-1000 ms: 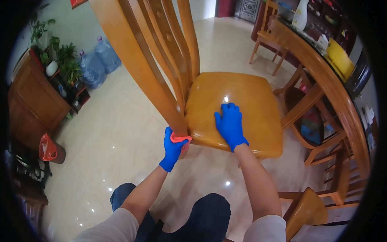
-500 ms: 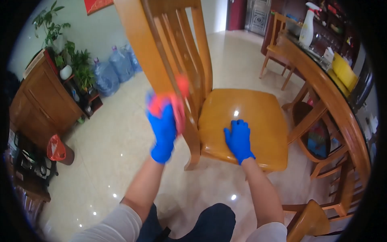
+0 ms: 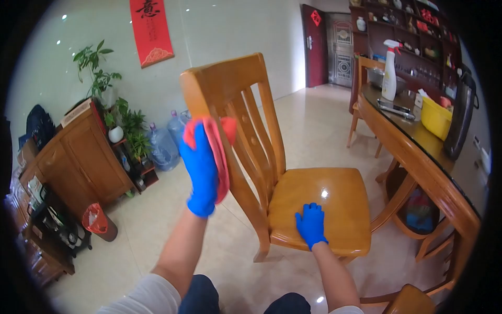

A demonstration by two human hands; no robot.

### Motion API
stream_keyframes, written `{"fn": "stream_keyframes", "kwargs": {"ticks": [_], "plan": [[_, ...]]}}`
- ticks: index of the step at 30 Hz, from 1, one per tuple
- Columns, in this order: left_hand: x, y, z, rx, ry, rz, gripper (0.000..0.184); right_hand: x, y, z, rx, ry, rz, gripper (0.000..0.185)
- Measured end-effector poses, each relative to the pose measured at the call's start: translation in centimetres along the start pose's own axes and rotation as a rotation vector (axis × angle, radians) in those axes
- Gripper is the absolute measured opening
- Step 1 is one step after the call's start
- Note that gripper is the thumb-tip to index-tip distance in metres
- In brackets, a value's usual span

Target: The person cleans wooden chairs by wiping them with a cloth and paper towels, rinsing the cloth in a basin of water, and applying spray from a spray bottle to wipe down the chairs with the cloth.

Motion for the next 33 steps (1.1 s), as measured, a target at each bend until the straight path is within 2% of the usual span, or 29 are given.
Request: {"fn": "stream_keyframes", "kwargs": {"ticks": [1,2,3,4,5,8,12,13,14,17,19,20,22,23,25,28,30,32,33], "plan": [[-3.0,-1.5,3.2,-0.048,0.000,-0.009,0.013,-0.1,0.1,-0.2,-0.001,0.007,0.024,0.029],[-7.0,-3.2,6.8,-0.023,-0.067,-0.055,0.018,0.4,0.1,-0.1,-0.002,0.008,0.037,0.029],[-11.4,-4.5,11.4,-0.162,-0.178,0.018,0.019,0.7,-0.2,0.1,0.008,0.004,0.016,0.029],[-15.8,-6.2,15.1,0.008,-0.159,-0.042,0.021,0.6,-0.3,0.1,0.002,0.013,0.039,0.029],[-19.2,-7.0,16.3,0.165,-0.215,-0.037,0.025,0.4,-0.5,0.0,-0.006,0.024,0.066,0.030],[-18.7,-7.3,16.6,0.308,-0.243,-0.134,0.029,0.1,-0.7,-0.1,0.025,0.004,0.025,0.029],[-5.1,-0.8,1.0,0.330,0.234,-0.181,0.037,-0.1,-1.0,-0.1,0.040,0.015,0.038,0.028],[-2.1,1.0,-2.6,0.228,0.227,-0.149,0.036,-0.1,-1.0,-0.2,0.011,0.006,0.039,0.029],[0.9,1.6,-5.3,0.469,0.430,-0.142,0.031,-0.2,-0.8,-0.2,-0.018,-0.005,0.045,0.029],[6.5,3.6,-9.2,0.514,0.358,-0.059,0.024,-0.2,-0.9,-0.3,0.016,-0.004,0.028,0.030],[7.6,4.3,-9.1,0.246,0.259,0.009,0.022,-0.1,-0.7,-0.4,0.022,0.002,0.035,0.029],[7.2,4.0,-8.8,0.246,0.247,0.015,0.022,-0.2,-0.6,-0.6,0.017,0.001,0.039,0.029],[5.5,2.8,-6.8,0.028,0.035,0.059,0.021,-0.3,-0.4,-0.7,0.018,0.000,0.041,0.029],[4.2,2.1,-5.4,0.023,0.023,0.054,0.021,-0.1,-0.4,-0.6,0.027,-0.008,0.031,0.028],[0.1,-0.1,-0.9,0.236,0.125,-0.079,0.020,-0.2,-0.5,-0.4,0.045,-0.033,-0.035,0.025],[-9.3,-4.0,9.2,0.241,-0.022,-0.051,0.020,-0.1,0.1,-1.0,0.165,-0.089,-0.153,0.022],[-17.5,-6.5,17.1,0.321,-0.038,-0.067,0.026,-0.4,0.8,-1.5,0.097,-0.051,-0.081,0.023],[-23.9,-8.1,21.2,0.359,-0.055,-0.089,0.031,-0.1,1.1,-1.4,0.040,-0.024,-0.029,0.025],[-26.7,-8.5,23.1,0.244,-0.218,-0.087,0.039,0.0,1.1,-1.4,0.034,-0.027,-0.033,0.025]]}}
Point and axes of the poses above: each hand's wrist, its own x-axis towards the middle knuckle, its own y-axis out of the palm, z = x × y, the point moved 6 cm from there along x, towards the middle knuckle, and after that the axes turned 2 degrees about x, right-handed, at the moved point
